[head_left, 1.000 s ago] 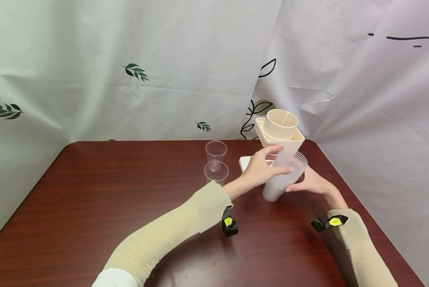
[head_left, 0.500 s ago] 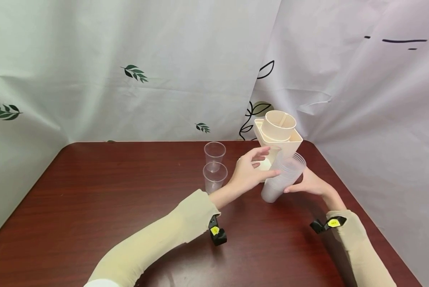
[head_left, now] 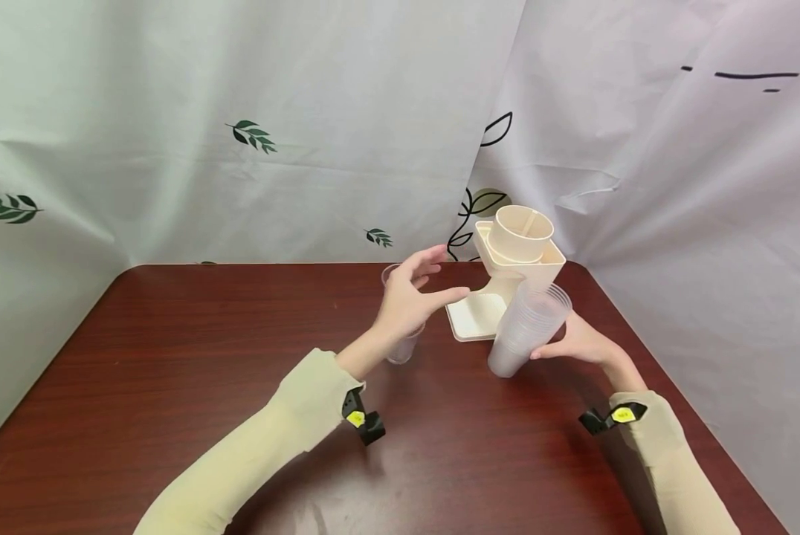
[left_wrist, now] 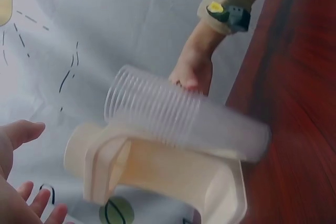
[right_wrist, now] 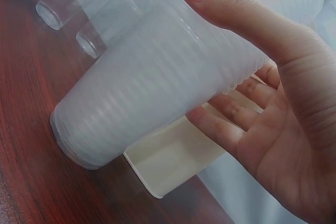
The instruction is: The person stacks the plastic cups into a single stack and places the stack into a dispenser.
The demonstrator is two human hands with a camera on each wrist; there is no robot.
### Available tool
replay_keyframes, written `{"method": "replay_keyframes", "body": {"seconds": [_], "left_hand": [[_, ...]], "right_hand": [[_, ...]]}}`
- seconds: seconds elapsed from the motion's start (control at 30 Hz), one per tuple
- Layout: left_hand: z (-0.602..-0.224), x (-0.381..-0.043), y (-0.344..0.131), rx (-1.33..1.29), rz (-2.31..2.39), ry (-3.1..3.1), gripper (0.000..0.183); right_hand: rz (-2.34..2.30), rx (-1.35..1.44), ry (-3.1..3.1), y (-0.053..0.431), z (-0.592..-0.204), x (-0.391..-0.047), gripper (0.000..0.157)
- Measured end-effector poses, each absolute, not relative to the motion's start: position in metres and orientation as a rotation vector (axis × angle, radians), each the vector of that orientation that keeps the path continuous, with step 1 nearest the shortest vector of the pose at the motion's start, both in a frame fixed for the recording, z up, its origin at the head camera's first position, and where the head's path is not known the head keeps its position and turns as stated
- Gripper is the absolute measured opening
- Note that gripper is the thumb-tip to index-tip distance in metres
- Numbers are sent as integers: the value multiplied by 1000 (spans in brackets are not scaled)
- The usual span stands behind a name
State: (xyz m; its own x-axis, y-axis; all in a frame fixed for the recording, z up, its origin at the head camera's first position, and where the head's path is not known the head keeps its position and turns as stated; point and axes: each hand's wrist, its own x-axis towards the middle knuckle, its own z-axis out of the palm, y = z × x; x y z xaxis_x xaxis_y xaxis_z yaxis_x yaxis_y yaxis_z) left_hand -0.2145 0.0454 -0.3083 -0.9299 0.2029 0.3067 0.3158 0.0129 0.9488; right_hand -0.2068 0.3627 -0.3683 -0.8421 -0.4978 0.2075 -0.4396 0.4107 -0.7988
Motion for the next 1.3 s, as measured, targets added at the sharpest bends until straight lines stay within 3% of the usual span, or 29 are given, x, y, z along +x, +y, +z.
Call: {"method": "replay_keyframes", "body": {"seconds": [0.6, 1.3], "left_hand": [[-339, -213, -14, -410, -1981, -2269, 69], [-390, -214, -32, -353, -2141, -2470, 82]], "right_hand": [[-1422, -856, 2602, 363, -369, -207, 87], [-1421, -855, 2607, 364, -370, -207, 85]]}}
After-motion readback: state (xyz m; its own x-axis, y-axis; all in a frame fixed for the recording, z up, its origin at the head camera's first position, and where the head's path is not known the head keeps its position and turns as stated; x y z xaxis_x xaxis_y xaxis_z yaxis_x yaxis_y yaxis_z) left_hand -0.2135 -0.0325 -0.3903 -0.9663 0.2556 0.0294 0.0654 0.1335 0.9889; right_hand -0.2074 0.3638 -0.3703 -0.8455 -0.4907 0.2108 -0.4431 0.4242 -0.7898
